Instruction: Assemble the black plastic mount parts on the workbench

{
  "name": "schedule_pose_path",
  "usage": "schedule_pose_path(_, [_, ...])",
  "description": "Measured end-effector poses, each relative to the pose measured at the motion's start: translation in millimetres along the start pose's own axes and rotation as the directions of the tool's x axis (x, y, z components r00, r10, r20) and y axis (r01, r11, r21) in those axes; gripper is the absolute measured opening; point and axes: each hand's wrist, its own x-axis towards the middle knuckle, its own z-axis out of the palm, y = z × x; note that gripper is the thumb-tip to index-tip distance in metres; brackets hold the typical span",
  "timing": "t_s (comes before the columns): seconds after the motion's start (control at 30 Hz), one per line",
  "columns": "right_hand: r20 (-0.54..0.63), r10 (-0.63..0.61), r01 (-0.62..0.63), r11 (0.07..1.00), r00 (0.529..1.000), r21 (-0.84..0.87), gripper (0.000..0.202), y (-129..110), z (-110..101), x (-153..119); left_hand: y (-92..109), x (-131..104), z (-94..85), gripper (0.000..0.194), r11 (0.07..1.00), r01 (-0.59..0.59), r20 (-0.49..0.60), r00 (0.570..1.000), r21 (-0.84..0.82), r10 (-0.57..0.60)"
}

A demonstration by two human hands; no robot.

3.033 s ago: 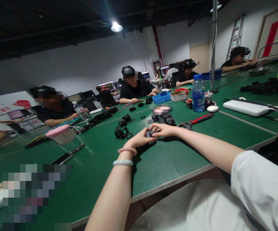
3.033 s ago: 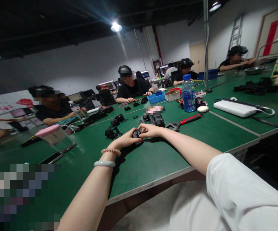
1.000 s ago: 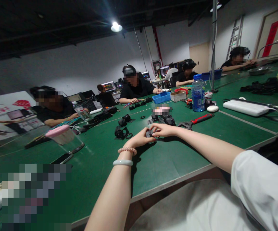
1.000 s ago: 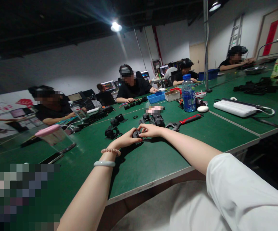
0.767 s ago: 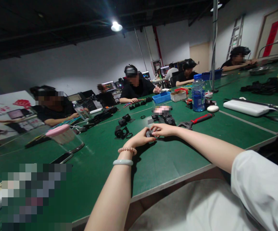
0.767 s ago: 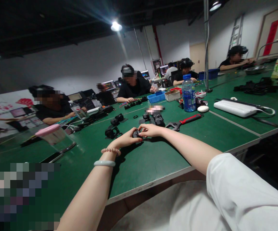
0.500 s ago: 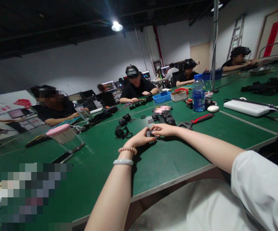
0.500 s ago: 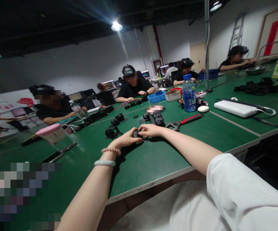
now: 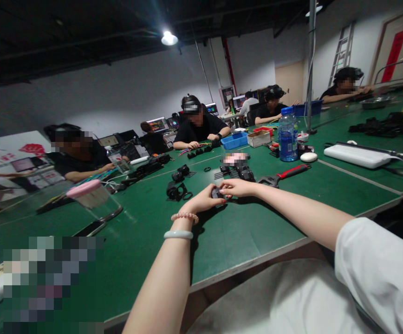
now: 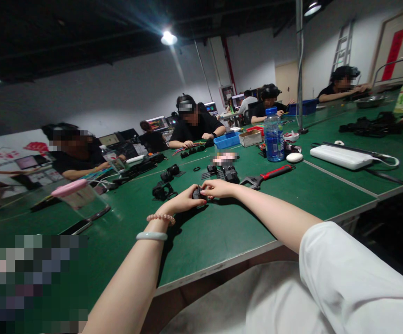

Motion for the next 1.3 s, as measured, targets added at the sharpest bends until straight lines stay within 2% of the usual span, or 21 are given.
schedule_pose_path(0.13, [-0.002,-0.039,0.039,0.999,0.999,0.015,0.027,1.5,-0.1,-0.2,-0.2,-0.2,0.3,0.053,1.0,-0.008,0.004,1.0,-0.007,0.008])
schedule_pose_path(0.33, [0.01,-0.127,0.127,0.992,0.992,0.001,0.043,7.3,-2.5,0.2,-0.4,0.2,0.4,0.052,1.0,0.005,0.002,1.0,-0.007,-0.005])
schedule_pose_path(0.57, [-0.015,-0.172,0.171,0.985,0.985,-0.026,0.051,0.7,-1.2,-2.7,1.1,0.1,0.5,0.057,1.0,0.013,-0.009,1.0,-0.017,-0.013])
schedule_pose_path(0.83, [-0.048,-0.224,0.219,0.971,0.973,-0.096,0.045,3.7,1.4,0.0,-1.9,0.8,1.1,0.058,1.0,0.013,-0.011,1.0,0.005,-0.013])
schedule_pose_path(1.3, [-0.035,-0.2,0.196,0.975,0.979,-0.108,0.041,9.5,1.2,2.2,-1.4,1.5,0.6,0.053,1.0,0.0,-0.005,1.0,0.027,0.001])
